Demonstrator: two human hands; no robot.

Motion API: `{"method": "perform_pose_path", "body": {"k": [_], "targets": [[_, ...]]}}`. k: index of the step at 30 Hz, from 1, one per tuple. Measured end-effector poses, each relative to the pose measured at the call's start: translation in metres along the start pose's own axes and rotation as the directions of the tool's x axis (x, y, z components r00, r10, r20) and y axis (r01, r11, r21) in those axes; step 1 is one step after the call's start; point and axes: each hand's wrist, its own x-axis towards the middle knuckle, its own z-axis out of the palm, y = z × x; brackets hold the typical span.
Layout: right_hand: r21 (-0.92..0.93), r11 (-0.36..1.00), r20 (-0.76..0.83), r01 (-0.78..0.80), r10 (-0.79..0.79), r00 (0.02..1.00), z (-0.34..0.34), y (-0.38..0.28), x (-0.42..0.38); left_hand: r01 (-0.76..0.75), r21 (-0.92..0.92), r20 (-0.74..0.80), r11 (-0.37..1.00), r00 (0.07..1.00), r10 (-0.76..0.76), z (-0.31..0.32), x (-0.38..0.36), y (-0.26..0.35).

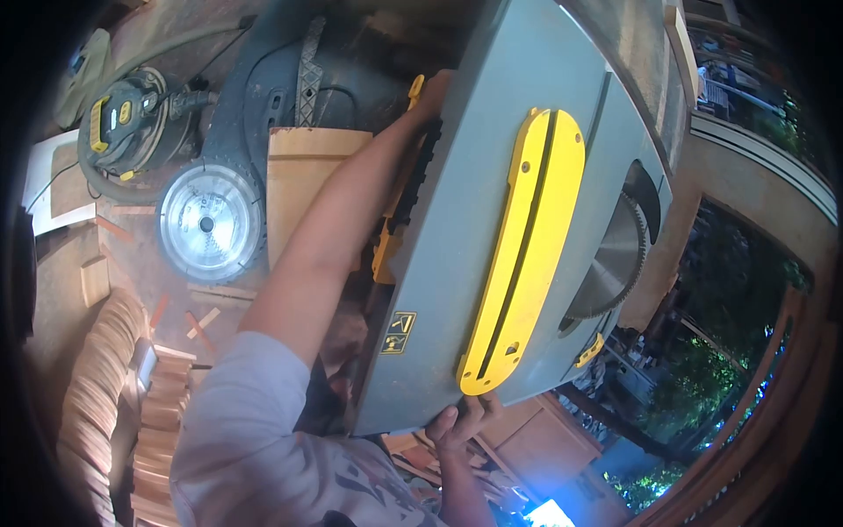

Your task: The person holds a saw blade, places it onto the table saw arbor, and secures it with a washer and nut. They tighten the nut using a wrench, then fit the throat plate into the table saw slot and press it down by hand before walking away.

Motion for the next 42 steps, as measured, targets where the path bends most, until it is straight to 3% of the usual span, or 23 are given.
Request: {"method": "perform_pose_path", "body": {"k": [6, 15, 17, 19, 22, 24, 32, 37, 42], "targets": [[0.027, 0.999, -0.020, 0.017, -0.017, 1.000, 0.001, 0.001, 0.001, 0.101, -0.117, -0.078, 0.988, 0.991, -0.110, 0.004, -0.001, 0.007], [0.000, 1.000, -0.038, 0.024, -0.024, 0.999, 0.000, -0.006, 0.005, 0.030, -0.018, -0.055, 0.999, 0.998, -0.031, 0.019, -0.003, -0.006], [-0.016, 1.000, -0.031, 0.023, -0.023, 0.999, 0.000, -0.005, 0.003, 0.010, 0.069, -0.126, 0.998, 0.992, -0.001, 0.045, -0.010, -0.028], [-0.020, 0.999, -0.040, 0.033, -0.034, 0.999, 0.001, -0.001, 0.004, -0.044, 0.207, -0.035, 0.977, 0.998, 0.052, 0.053, -0.007, -0.031], [-0.012, 0.999, -0.056, 0.041, -0.041, 0.998, 0.000, -0.001, 0.005, -0.054, 0.542, 0.075, 0.839, 0.997, 0.015, 0.106, 0.016, -0.078], [-0.014, 0.999, -0.055, 0.039, -0.039, 0.998, 0.000, -0.001, 0.004, -0.085, 0.538, 0.081, 0.839, 0.995, 0.049, 0.118, 0.022, -0.112], [0.052, 0.998, -0.150, 0.044, -0.036, 0.988, 0.003, 0.003, 0.001, -0.174, 0.600, 0.126, 0.781, 0.984, 0.123, 0.072, -0.006, -0.102], [0.019, 0.999, -0.031, 0.049, -0.048, 0.998, -0.011, -0.001, 0.007, -0.199, 0.642, 0.141, 0.740, 0.980, 0.141, 0.056, -0.010, -0.094], [0.073, 0.997, -0.126, 0.034, -0.024, 0.992, -0.008, -0.001, 0.004, -0.227, 0.682, 0.161, 0.695, 0.974, 0.161, 0.041, -0.019, -0.092]]}}
